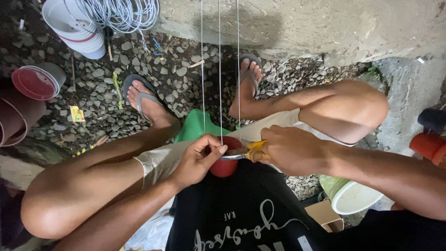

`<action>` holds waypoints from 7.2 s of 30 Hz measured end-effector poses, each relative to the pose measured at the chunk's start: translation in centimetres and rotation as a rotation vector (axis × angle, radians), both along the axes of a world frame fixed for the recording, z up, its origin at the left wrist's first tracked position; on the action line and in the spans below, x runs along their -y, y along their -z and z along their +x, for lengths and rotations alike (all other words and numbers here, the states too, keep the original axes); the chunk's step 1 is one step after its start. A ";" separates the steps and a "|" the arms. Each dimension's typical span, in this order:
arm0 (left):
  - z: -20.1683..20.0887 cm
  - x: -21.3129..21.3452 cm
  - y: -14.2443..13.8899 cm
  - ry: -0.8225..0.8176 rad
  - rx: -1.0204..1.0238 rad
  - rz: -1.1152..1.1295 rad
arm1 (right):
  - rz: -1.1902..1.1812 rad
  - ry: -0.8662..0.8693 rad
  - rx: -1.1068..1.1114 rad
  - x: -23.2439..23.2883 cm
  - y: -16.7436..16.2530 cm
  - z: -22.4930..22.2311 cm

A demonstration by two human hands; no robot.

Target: The person sits on the ground and uses pliers to bend and twist metal wires into hanger shapes. They then insert the wires into a small red plastic pot and continue to secure them with the pliers.

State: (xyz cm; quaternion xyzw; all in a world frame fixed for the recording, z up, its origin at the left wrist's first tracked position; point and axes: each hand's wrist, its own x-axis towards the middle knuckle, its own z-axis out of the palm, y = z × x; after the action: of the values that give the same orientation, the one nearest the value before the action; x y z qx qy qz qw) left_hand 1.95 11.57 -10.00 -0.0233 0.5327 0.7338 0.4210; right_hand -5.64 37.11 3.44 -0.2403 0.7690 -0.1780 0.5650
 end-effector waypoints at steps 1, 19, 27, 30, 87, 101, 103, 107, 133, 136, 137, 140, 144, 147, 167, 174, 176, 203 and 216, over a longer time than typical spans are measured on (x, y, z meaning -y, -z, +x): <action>0.1 0.0 -0.1 -0.001 0.015 0.009 | 0.003 0.015 0.006 0.0 -0.1 0.1; 0.1 0.1 0.0 0.004 0.010 0.019 | -0.119 0.041 -0.079 -0.8 0.9 0.8; 0.2 0.4 0.3 -0.005 0.031 0.017 | -0.085 -0.038 -0.073 -1.2 2.0 1.3; 0.1 0.4 0.1 0.003 0.018 0.010 | -0.189 0.087 -0.105 -1.6 2.0 1.6; 0.2 0.0 0.1 0.030 0.070 -0.021 | -0.171 0.138 -0.039 -1.1 1.1 1.7; 0.5 0.1 0.0 0.021 0.023 -0.015 | -0.165 0.001 -0.122 -1.1 0.1 1.2; 0.4 0.1 -0.1 0.011 0.036 0.006 | -0.114 -0.105 -0.136 -1.0 -0.1 0.6; 0.5 0.0 -0.2 -0.005 0.085 0.045 | -0.017 -0.111 -0.050 -0.3 -0.7 -0.2; 0.8 -0.2 0.3 -0.015 0.047 0.008 | 0.032 -0.189 0.008 -0.2 -0.4 -1.5; 1.0 -0.3 0.5 -0.031 0.061 0.024 | 0.044 -0.222 0.012 0.0 -0.5 -1.5; 1.0 -0.3 0.5 -0.031 0.059 0.014 | 0.049 -0.240 0.011 0.0 -0.5 -1.5; 1.2 -0.2 0.6 -0.035 0.056 0.020 | 0.057 -0.220 -0.001 0.2 -0.7 -1.5; 1.4 -0.3 0.9 -0.038 0.060 0.015 | 0.072 -0.175 0.005 0.1 -0.9 -1.5; 1.4 -0.4 0.9 -0.048 0.049 -0.005 | -0.002 -0.258 -0.023 0.1 -1.0 -1.2; 1.2 -0.5 0.6 -0.033 0.038 0.009 | 0.062 -0.160 -0.010 0.6 -1.1 -0.3; 1.3 -0.4 1.0 -0.078 0.052 -0.025 | 0.051 -0.090 -0.083 0.2 -0.6 0.1; 1.2 -0.2 1.1 -0.058 0.056 -0.042 | -0.015 -0.062 -0.089 -0.1 -0.8 0.3; 1.4 0.5 -1.5 0.096 -0.049 -0.401 | -0.163 1.553 -0.035 2.6 13.0 9.6; 2.2 0.8 1.1 -0.031 -0.152 -0.317 | -0.503 1.579 -0.129 3.1 13.3 9.2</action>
State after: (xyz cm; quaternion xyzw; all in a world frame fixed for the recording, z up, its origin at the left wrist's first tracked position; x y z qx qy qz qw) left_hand 4.13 10.78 -11.05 -0.0421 0.6714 0.6468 0.3593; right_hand 3.58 33.98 -9.83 0.2413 0.6795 -0.6745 0.1584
